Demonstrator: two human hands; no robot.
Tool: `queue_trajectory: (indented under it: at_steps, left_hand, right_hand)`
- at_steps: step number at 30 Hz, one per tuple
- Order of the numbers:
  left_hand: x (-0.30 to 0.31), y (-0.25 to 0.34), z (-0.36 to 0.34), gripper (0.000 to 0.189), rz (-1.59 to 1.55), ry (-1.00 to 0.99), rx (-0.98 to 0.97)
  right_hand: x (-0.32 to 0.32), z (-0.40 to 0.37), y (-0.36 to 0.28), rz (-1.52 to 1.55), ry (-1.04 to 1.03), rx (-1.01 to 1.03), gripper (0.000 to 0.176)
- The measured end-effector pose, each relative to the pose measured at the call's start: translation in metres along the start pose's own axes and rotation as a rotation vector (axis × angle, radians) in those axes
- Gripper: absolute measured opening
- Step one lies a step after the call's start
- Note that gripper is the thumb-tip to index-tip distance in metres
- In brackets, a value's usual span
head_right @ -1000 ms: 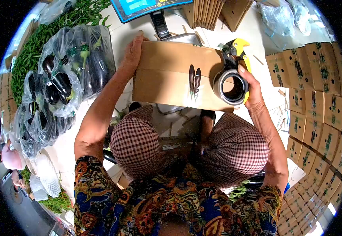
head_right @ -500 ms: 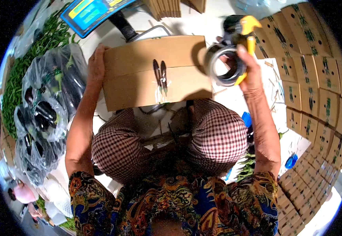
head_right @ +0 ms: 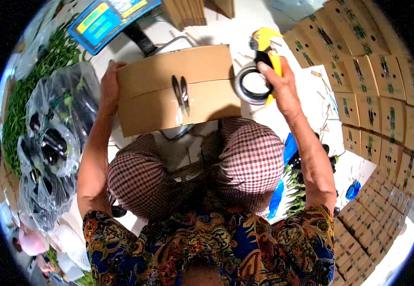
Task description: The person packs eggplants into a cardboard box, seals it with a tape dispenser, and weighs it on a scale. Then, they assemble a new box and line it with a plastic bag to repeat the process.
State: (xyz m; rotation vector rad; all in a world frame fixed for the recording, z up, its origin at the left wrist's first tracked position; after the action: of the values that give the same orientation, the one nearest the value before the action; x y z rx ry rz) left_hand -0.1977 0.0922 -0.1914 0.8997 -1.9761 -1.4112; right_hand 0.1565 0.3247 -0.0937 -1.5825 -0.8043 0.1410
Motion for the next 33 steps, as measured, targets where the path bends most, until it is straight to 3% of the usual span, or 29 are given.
queue_trajectory:
  at_steps: [3,4,5,7,12,16,19,23,26,33]
  left_hand:
    - [0.013,0.01,-0.006,0.054,-0.083,0.103,-0.152]
    - [0.021,0.016,-0.007,0.057,-0.167,0.165,-0.071]
    - [0.029,0.027,-0.01,0.072,-0.149,0.2,-0.133]
    - [0.041,0.046,-0.017,0.069,-0.221,0.214,-0.206]
    - [0.02,0.079,-0.069,0.071,-0.327,-0.106,0.069]
    - [-0.014,0.071,-0.094,0.076,-0.519,-0.317,0.204]
    - [-0.025,0.07,-0.105,0.078,-0.569,-0.347,0.288]
    - [-0.03,0.09,-0.118,0.058,-0.341,-0.455,0.168]
    - [-0.031,0.094,-0.123,0.038,-0.451,-0.446,0.25]
    - [-0.036,0.075,-0.115,0.022,-0.644,-0.397,0.054]
  right_hand:
    - [0.013,0.0,-0.023,-0.093,-0.063,0.094,0.041]
    - [0.002,-0.008,-0.047,-0.048,-0.079,0.134,0.045]
    - [-0.007,-0.014,-0.065,-0.005,-0.089,0.176,0.048]
    - [-0.022,-0.012,-0.081,-0.186,-0.214,0.261,0.054]
    - [-0.079,-0.013,-0.104,-0.247,-0.435,0.375,0.058]
    - [-0.105,-0.011,-0.116,-0.317,-0.537,0.484,0.061]
    - [-0.114,-0.015,-0.125,-0.417,-0.552,0.553,0.064]
    - [-0.118,-0.018,-0.13,-0.551,-0.557,0.544,0.067]
    - [-0.122,-0.019,-0.131,-0.57,-0.555,0.572,0.068]
    - [-0.133,-0.023,-0.131,-0.699,-0.563,0.654,0.068]
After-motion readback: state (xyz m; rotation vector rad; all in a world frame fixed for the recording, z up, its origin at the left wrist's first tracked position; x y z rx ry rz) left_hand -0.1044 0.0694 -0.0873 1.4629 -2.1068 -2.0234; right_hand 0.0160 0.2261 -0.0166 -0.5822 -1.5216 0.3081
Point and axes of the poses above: each hand's wrist, its own z-axis towards the middle knuckle, its own x-axis out of the back of the hand, y = z × x, the point moved 4 cm from there along z, towards the middle knuckle, and after that the axes turned 6 degrees about -z, right-handed, at the moved point
